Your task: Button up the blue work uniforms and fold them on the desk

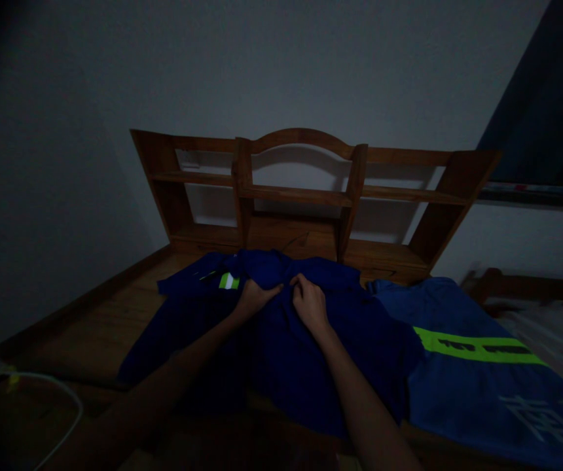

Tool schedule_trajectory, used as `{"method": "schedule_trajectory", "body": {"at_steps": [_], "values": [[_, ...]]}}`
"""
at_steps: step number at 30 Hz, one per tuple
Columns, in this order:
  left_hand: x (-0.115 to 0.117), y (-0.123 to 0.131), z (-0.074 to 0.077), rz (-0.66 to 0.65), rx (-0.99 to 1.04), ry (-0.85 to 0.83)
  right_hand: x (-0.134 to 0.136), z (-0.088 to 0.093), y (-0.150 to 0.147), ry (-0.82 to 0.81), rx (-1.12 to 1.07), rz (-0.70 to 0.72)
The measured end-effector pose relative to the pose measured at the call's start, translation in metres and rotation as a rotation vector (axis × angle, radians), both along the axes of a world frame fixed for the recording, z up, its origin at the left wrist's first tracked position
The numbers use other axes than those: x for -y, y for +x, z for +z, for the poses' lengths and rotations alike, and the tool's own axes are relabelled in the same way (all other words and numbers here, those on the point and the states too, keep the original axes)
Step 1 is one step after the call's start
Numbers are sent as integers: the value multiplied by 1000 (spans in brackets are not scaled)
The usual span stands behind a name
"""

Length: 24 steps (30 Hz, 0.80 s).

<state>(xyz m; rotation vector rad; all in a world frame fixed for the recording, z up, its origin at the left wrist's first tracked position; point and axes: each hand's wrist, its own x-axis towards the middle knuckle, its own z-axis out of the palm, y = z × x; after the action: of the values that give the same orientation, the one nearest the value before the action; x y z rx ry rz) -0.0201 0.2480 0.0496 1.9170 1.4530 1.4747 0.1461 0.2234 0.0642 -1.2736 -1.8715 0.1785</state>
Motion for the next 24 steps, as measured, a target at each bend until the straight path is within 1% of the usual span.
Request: {"method": "schedule_trajectory", "body": {"at_steps": [5,10,14,19,24], "values": [[1,-1,2,-6,-39,-31,0,0,0,6,0,-3],[-2,-2,-1,7,-46,-27,-1,-1,0,1,15,-12],[-2,-2,0,-65,-28,-24,-1,-1,0,1,17,-9],[0,-1,3,-79,-1,-22,0,0,0,-1,18,-3],[-7,-4,-5,-69,73,-78,0,-1,1,5,9,5]]}}
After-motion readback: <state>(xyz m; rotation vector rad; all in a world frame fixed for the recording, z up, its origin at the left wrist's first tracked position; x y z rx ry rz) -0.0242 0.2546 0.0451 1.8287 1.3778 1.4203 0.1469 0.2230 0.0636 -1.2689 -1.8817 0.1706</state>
